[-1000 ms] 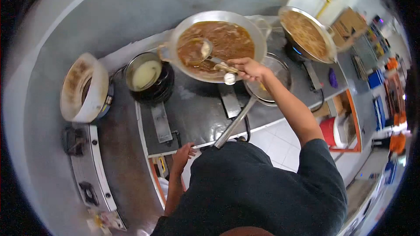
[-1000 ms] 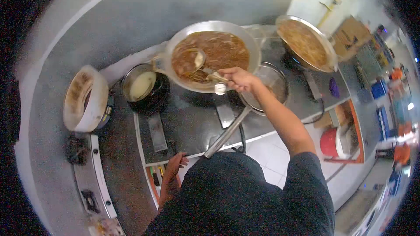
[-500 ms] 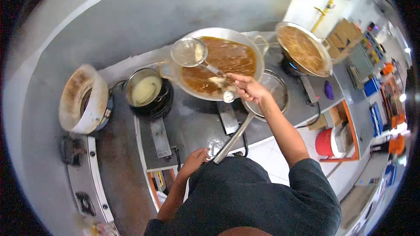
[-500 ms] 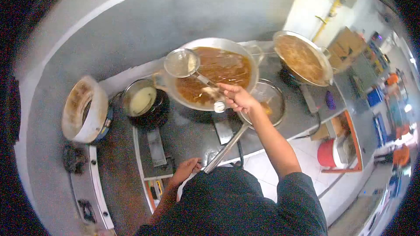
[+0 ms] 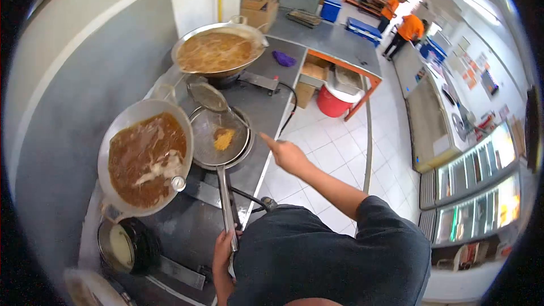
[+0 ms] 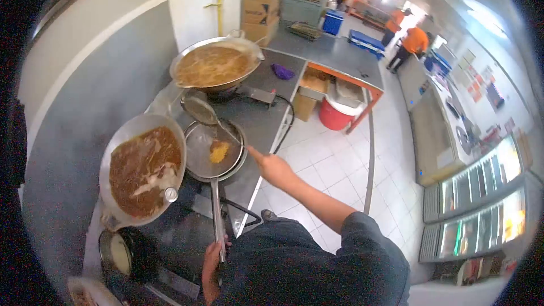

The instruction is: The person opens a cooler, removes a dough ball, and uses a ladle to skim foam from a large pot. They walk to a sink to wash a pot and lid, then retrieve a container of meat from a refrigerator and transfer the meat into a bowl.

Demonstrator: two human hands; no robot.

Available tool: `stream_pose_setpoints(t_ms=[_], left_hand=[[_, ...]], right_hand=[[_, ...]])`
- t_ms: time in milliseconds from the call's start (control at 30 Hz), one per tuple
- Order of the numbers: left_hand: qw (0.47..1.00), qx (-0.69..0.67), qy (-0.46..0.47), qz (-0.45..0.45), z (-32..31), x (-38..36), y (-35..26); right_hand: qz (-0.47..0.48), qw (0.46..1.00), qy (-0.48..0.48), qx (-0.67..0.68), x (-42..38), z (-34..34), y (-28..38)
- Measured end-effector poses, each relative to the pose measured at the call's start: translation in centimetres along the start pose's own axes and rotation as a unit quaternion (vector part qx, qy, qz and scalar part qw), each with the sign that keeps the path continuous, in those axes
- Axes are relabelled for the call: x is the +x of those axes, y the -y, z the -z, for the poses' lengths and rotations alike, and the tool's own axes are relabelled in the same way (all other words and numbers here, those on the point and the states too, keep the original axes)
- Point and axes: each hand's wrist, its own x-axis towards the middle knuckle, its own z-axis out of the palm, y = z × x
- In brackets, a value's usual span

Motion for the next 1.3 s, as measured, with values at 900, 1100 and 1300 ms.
stream_pose_setpoints(t_ms=[900,1100,1300], left_hand=[[0.991,-0.019,-0.132,-0.021,3.7,-6.1,8.5],[0.978,-0.039,-0.205,-0.002,4.7,-8.9,11.8],[0.968,-0.100,-0.231,-0.011,5.0,-10.0,13.5]], right_hand=[[0.209,0.973,0.060,-0.074,20.7,-3.3,9.6],[0.307,0.927,0.202,-0.071,25.6,-7.5,7.6],[0.102,0.899,0.426,0.002,19.9,-4.4,16.1]])
